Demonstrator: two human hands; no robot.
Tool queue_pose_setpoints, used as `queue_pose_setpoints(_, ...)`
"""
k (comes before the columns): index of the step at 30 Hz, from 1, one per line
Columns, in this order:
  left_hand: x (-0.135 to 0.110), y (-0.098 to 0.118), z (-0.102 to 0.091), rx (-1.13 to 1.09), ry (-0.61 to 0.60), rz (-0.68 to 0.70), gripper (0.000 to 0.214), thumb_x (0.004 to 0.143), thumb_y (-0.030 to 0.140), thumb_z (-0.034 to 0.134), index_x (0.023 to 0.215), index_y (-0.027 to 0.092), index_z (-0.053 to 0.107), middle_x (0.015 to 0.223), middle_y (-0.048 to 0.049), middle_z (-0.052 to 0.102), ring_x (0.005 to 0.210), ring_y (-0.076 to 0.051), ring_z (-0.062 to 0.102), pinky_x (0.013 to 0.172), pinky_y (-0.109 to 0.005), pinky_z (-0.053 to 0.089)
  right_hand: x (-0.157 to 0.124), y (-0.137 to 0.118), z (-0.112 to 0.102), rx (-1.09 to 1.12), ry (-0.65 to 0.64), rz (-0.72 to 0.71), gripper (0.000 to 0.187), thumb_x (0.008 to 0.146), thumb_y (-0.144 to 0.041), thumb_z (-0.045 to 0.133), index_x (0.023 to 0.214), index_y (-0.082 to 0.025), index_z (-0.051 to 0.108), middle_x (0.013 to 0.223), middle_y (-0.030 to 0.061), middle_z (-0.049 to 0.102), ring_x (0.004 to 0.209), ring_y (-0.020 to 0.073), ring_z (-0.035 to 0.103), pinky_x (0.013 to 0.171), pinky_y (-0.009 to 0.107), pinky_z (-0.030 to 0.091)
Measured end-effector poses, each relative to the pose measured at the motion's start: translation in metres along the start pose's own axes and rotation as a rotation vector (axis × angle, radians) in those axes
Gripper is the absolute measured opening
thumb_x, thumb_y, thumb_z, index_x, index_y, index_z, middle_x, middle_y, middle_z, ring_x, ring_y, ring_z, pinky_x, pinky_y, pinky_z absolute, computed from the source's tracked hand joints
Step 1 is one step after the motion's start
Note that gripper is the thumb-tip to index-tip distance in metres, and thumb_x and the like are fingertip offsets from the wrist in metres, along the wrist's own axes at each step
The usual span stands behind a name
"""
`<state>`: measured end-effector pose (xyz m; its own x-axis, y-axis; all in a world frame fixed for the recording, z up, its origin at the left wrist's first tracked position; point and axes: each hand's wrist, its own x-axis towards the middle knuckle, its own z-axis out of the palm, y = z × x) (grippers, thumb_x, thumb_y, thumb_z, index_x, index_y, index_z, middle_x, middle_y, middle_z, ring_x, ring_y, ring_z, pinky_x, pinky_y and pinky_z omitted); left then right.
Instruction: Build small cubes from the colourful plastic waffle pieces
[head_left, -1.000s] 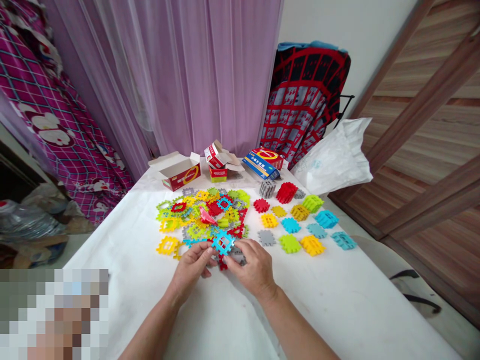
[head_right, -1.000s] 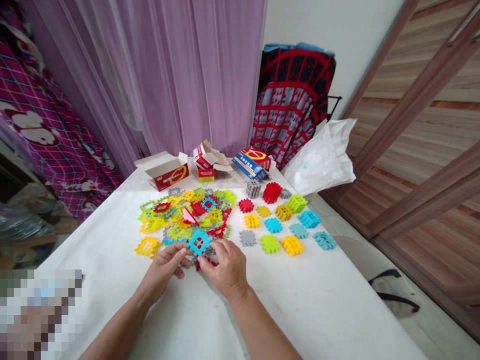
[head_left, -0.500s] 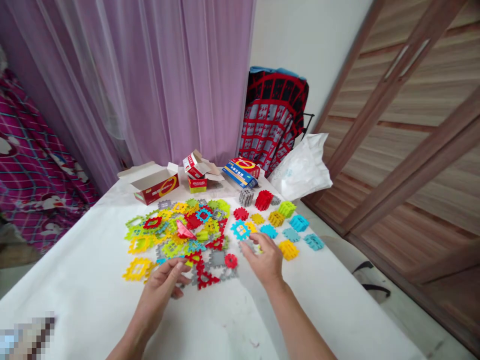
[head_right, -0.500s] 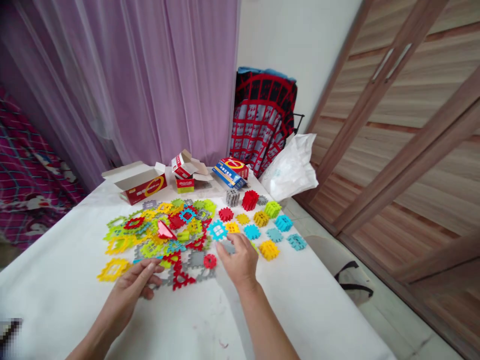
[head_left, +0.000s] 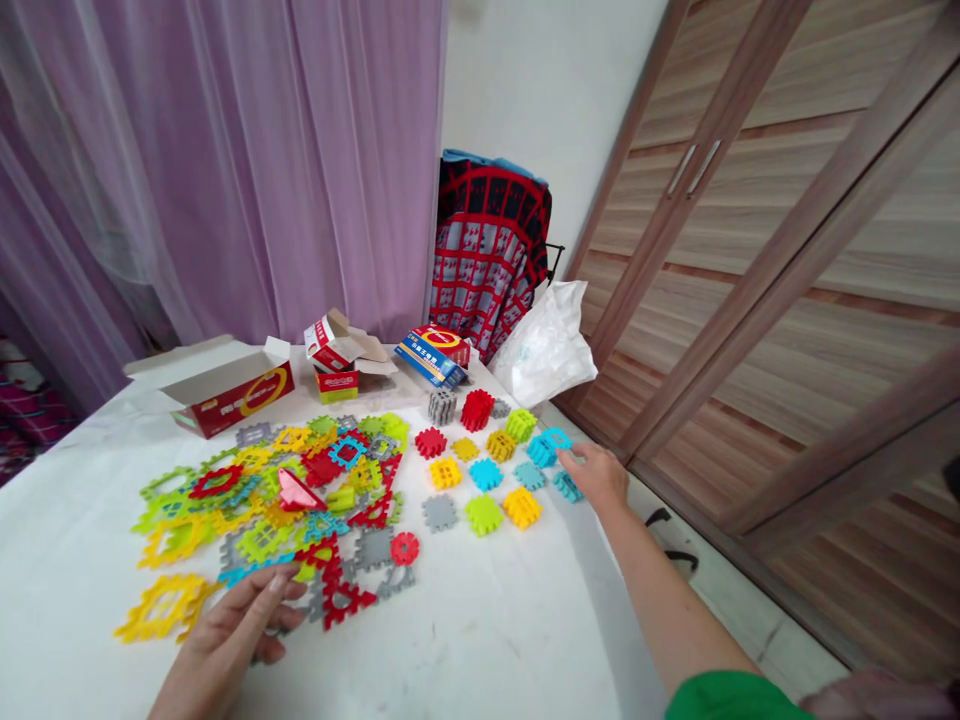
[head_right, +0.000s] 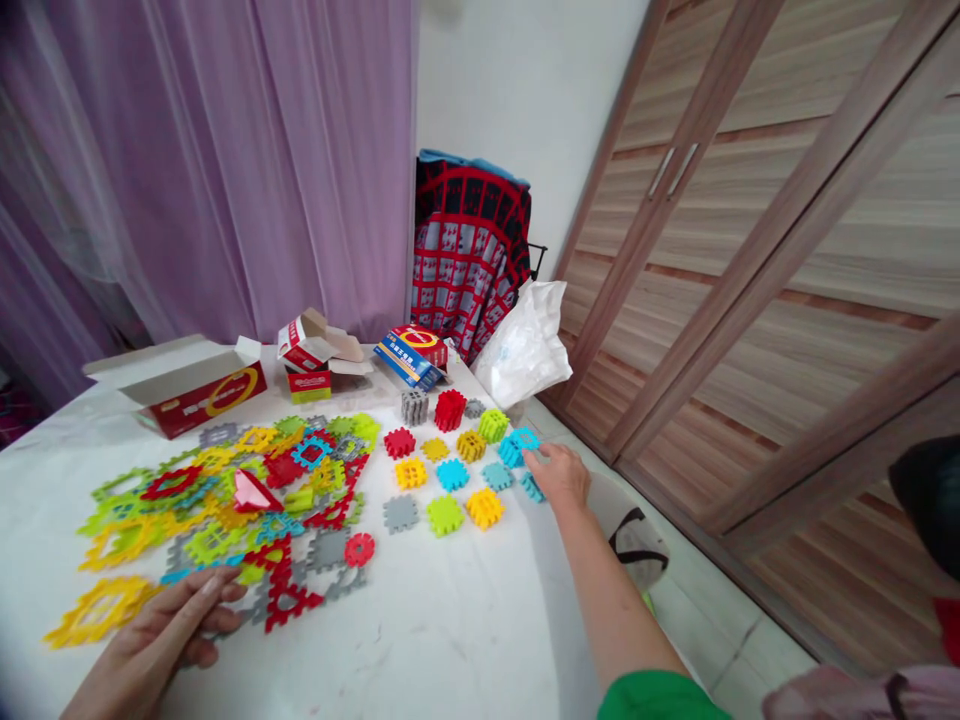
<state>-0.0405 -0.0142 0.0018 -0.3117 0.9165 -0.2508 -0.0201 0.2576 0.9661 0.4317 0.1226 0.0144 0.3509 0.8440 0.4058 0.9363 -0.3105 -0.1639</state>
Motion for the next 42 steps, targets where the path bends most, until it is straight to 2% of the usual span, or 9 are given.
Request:
queue_pose_setpoints(7,0.000,0.005,0.002,0.018,0.046,-0.040,0.073,0.029,0.081,0.075,0.072,0.022,0.073,0.071,-0.0057,0.073,0.059,-0.020,0.064,0.042,-0.026,0.051,-0.001,-0.006,0.008,-0.068,-0.051,-0.020,0.038,0.085,-0.051,0.055,0.100,-0.022,0.076,0.102,0.0074,0.073,0.097,0.0235,0.063,0.079,0.031,0.045)
queue_pose_setpoints(17,-0.002,0.012,0.004,0.072,0.052,-0.039,0.074,0.025,0.084,0.071,0.070,0.025,0.070,0.069,-0.0056,0.073,0.058,-0.023,0.066,0.043,-0.030,0.052,-0.001,-0.003,0.015,-0.082,-0.016,-0.069,0.037,0.086,-0.050,0.055,0.098,-0.022,0.077,0.099,0.0082,0.073,0.095,0.0233,0.063,0.079,0.031,0.045)
queue_pose_setpoints(27,0.006,-0.002,-0.001,0.098,0.032,-0.036,0.073,0.032,0.083,0.072,0.075,0.024,0.071,0.076,-0.0062,0.074,0.063,-0.024,0.067,0.045,-0.029,0.052,-0.002,-0.001,0.015,-0.086,-0.029,-0.091,0.040,0.088,-0.052,0.054,0.104,-0.021,0.074,0.102,0.0084,0.072,0.096,0.0230,0.062,0.080,0.031,0.044)
queue_pose_setpoints(34,0.007,-0.006,-0.003,0.093,0.025,-0.043,0.070,0.035,0.082,0.073,0.076,0.025,0.072,0.077,-0.0060,0.074,0.063,-0.023,0.067,0.045,-0.028,0.053,0.001,0.003,0.014,0.003,-0.012,-0.078,0.033,0.088,-0.040,0.052,0.108,-0.021,0.072,0.106,0.0072,0.071,0.098,0.0226,0.062,0.081,0.031,0.045)
queue_pose_setpoints(42,0.003,0.002,0.000,0.091,0.028,-0.060,0.074,0.030,0.082,0.073,0.075,0.024,0.070,0.076,-0.0062,0.074,0.064,-0.024,0.067,0.046,-0.029,0.053,0.003,0.005,0.015,0.079,0.055,-0.103,0.034,0.083,-0.020,0.047,0.107,-0.023,0.071,0.106,0.0059,0.070,0.093,0.0200,0.061,0.078,0.029,0.045)
